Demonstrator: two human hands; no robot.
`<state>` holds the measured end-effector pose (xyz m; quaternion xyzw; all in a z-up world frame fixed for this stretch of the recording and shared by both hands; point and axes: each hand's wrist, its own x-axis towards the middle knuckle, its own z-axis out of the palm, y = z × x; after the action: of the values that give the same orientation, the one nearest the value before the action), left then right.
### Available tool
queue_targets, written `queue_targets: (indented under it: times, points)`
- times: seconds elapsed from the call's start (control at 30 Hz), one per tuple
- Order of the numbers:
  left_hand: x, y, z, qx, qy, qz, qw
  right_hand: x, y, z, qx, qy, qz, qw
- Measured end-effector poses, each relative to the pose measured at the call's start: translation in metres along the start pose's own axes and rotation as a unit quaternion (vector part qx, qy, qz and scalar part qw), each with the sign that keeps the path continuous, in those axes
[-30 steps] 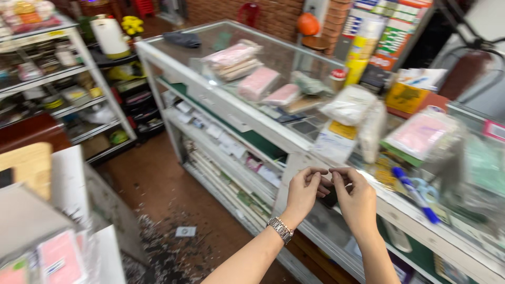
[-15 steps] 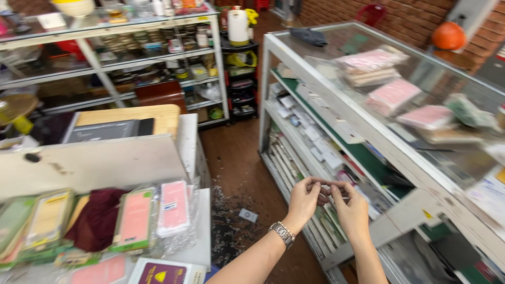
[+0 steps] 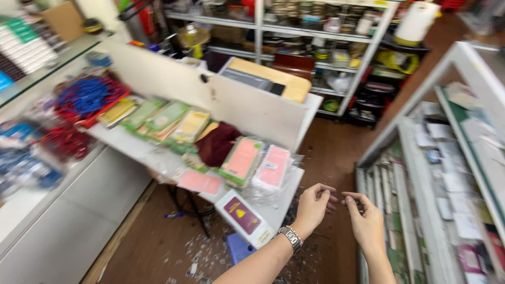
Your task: The person handles stacks of pink rectangular items, counts them, and places them into clear plastic bags. They use a blue marker to write on the bags and arrange the packaged items on a glass display counter and a nearby table.
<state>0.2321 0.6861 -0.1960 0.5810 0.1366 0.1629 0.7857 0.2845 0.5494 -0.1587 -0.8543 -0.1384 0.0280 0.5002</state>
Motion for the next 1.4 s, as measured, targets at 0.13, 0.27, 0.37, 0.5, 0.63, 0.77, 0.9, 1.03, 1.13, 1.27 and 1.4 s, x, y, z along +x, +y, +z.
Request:
queue_targets:
  times: [0.13,0.27,0.37,0.5,0.63,0.77,0.9,1.03,1.13,1.27,1.4]
  points:
    - [-0.019,0.001,-0.053,-0.015,0.054,-0.014,0.998,-0.012,-0.011,0.049,0.06,-0.074,-0.047,0.994]
    - [-0.027,0.01,-0.109,-0.015,0.1,-0.004,0.995,-0.024,-0.024,0.096,0.055,-0.147,0.03,0.987]
    - [-0.026,0.019,-0.153,-0.006,0.148,0.007,0.989,-0.018,-0.04,0.135,0.06,-0.195,-0.012,0.979]
    - [-0.018,0.023,-0.232,0.091,0.239,0.028,0.966,-0.015,-0.052,0.203,0.068,-0.252,0.005,0.965]
    - [0.014,0.023,-0.329,0.201,0.283,0.043,0.937,-0.004,-0.057,0.285,0.026,-0.276,0.007,0.961]
    - [0.057,0.029,-0.413,0.293,0.238,0.01,0.926,0.029,-0.071,0.381,0.01,-0.234,-0.041,0.971]
    - [0.084,0.04,-0.463,0.295,0.173,-0.035,0.939,0.058,-0.087,0.466,-0.053,-0.197,-0.078,0.976]
    - [0.086,0.058,-0.497,0.177,0.098,-0.151,0.968,0.083,-0.1,0.521,-0.274,-0.139,-0.095,0.947]
    - [0.092,0.064,-0.516,0.223,0.06,-0.129,0.964,0.09,-0.094,0.536,-0.43,-0.118,-0.121,0.887]
    - [0.099,0.072,-0.53,0.219,0.019,-0.137,0.966,0.1,-0.086,0.535,-0.393,-0.076,-0.119,0.909]
    - [0.118,0.098,-0.516,0.118,-0.011,-0.036,0.992,0.112,-0.116,0.506,-0.017,-0.065,0.024,0.997]
